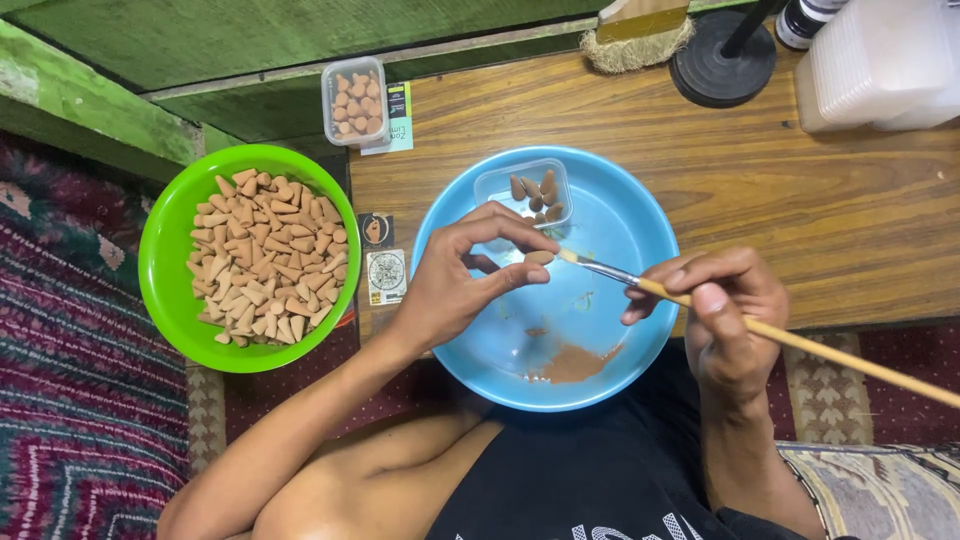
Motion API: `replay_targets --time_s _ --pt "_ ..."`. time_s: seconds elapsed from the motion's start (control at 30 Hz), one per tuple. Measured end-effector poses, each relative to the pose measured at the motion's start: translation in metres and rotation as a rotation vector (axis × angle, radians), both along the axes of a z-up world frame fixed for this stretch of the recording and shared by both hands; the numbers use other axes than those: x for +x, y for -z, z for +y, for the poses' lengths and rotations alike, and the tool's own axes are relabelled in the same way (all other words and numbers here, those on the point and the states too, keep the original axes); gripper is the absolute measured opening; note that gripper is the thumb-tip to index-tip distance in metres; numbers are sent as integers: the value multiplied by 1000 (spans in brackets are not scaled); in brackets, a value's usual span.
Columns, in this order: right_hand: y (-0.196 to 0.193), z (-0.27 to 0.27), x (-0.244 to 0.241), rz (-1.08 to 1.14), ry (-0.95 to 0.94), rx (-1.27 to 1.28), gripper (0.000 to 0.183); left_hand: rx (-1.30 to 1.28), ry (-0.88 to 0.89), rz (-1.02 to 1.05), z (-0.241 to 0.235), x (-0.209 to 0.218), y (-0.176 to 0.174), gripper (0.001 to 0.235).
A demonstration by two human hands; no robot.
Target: The person paints small, cone-shaped clay pieces using a paintbrush and brown paint. They pick up each piece from a green bowl, apply paint, and place the finished pieces into a small plastic container.
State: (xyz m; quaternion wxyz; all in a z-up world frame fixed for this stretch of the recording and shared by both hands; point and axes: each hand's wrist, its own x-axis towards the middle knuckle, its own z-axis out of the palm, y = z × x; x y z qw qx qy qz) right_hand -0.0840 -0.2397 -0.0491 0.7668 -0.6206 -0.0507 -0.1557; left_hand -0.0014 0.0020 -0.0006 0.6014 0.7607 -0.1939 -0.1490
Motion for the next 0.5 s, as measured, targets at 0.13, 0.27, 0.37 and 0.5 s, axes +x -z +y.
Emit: replay_targets --time_s 0.13,0.27,0.37,0.5 --pt "5 6 6 -148 -25 -81 23 -177 28 225 1 5 18 28" --pt "2 5 5 -159 1 -141 26 -196 20 307 -1 7 20 34" --pt "-3 11 6 -163 23 -174 24 -199 29 319 -2 6 21 33" --pt "3 4 7 -165 -12 -179 27 -238 -12 371 -1 4 8 31"
